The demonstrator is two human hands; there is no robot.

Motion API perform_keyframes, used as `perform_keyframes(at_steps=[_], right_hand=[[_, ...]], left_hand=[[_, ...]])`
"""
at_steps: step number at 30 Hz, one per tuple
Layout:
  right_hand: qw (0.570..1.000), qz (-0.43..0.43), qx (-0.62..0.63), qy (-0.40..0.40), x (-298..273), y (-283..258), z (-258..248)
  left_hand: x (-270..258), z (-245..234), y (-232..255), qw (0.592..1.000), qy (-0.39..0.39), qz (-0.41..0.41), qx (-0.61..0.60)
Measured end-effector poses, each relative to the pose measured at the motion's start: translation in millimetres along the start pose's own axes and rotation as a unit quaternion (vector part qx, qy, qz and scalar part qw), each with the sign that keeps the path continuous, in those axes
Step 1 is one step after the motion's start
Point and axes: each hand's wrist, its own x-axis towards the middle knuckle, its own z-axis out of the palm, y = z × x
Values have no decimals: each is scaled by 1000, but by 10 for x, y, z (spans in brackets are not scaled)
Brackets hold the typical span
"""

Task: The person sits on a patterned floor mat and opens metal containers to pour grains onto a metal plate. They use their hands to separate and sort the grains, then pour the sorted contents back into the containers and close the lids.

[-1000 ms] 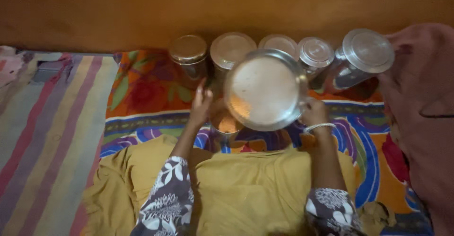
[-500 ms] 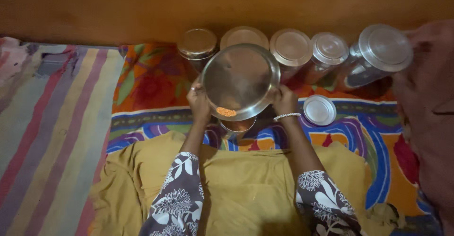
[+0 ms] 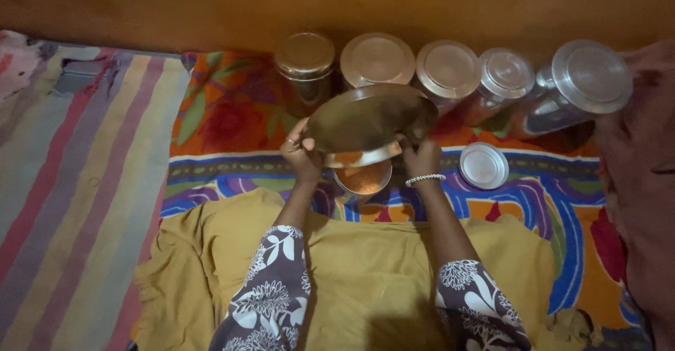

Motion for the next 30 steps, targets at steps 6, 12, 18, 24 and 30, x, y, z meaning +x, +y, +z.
perform_keyframes(at_steps=[6, 12, 18, 24, 30], right_hand=[[993, 47, 70, -78, -61, 203, 39], [982, 20, 111, -151, -107, 198, -108], [968, -27, 148, -199, -161, 144, -246], [966, -146, 156, -149, -280, 163, -310], [978, -85, 118, -151, -297, 151, -371]], left_hand=[[-38, 32, 86, 1000, -15, -1, 23], [-13, 62, 186, 990, -10, 5, 141], [20, -80, 114, 978, -1, 36, 206], [-15, -193, -41, 976, -7, 54, 209], [-69, -262, -121, 991, -22, 25, 127]])
